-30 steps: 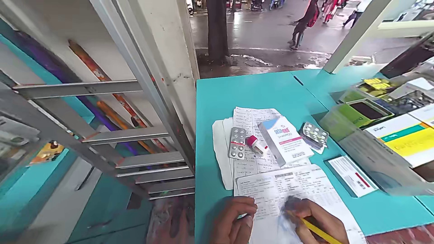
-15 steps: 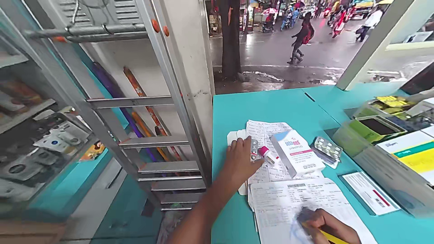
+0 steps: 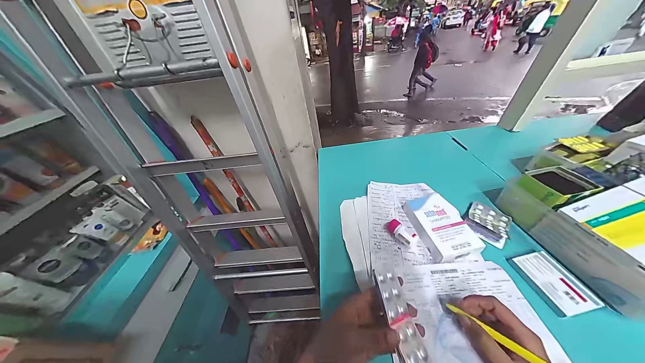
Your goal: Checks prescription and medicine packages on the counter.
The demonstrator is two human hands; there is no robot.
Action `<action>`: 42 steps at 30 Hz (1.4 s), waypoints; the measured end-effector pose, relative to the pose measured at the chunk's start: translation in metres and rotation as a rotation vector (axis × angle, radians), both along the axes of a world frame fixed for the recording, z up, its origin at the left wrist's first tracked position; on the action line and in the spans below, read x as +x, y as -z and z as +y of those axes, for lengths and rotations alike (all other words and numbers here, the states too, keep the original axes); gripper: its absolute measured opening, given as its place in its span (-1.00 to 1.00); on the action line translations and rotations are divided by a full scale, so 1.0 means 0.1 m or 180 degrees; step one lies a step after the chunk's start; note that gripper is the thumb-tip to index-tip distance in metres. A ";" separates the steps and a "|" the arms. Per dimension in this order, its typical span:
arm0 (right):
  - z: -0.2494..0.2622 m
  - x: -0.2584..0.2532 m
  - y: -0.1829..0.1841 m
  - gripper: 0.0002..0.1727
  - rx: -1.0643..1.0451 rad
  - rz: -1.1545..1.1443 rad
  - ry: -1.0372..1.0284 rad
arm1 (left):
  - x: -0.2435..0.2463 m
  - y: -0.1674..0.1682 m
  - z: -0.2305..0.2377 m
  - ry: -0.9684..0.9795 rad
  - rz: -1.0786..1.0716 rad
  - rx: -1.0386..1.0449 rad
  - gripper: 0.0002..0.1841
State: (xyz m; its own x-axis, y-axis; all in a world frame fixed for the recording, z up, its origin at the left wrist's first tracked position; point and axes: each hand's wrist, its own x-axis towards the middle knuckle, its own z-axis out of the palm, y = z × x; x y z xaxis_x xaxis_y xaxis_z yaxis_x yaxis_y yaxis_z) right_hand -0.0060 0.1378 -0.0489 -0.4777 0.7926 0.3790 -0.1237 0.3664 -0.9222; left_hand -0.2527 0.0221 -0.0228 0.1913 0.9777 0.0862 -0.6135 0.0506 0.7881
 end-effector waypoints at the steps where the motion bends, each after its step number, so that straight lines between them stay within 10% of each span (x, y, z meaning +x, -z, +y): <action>1: 0.00 -0.03 -0.02 -0.75 0.0023 0.0000 0.0011 | 0.07 0.03 -0.05 -0.0031 -0.0047 -0.0024 -0.29; 5: 0.02 -0.16 -0.12 -0.63 0.0813 -0.0335 -0.0126 | 0.24 0.12 -0.09 -0.0271 0.0339 0.0022 0.04; 12: -0.15 -0.43 -0.34 -0.37 0.1614 -0.0929 -0.0568 | 0.41 0.14 -0.15 -0.0935 0.1559 0.0238 -0.14; 15: -0.18 -0.47 -0.33 -0.55 0.1722 -0.0924 -0.0551 | 0.43 0.20 -0.16 -0.1124 0.1586 0.0293 -0.13; 42: -0.11 -0.45 -0.31 -0.45 0.0539 -0.0362 -0.1199 | 0.41 0.29 -0.19 -0.1469 0.0708 0.0469 -0.53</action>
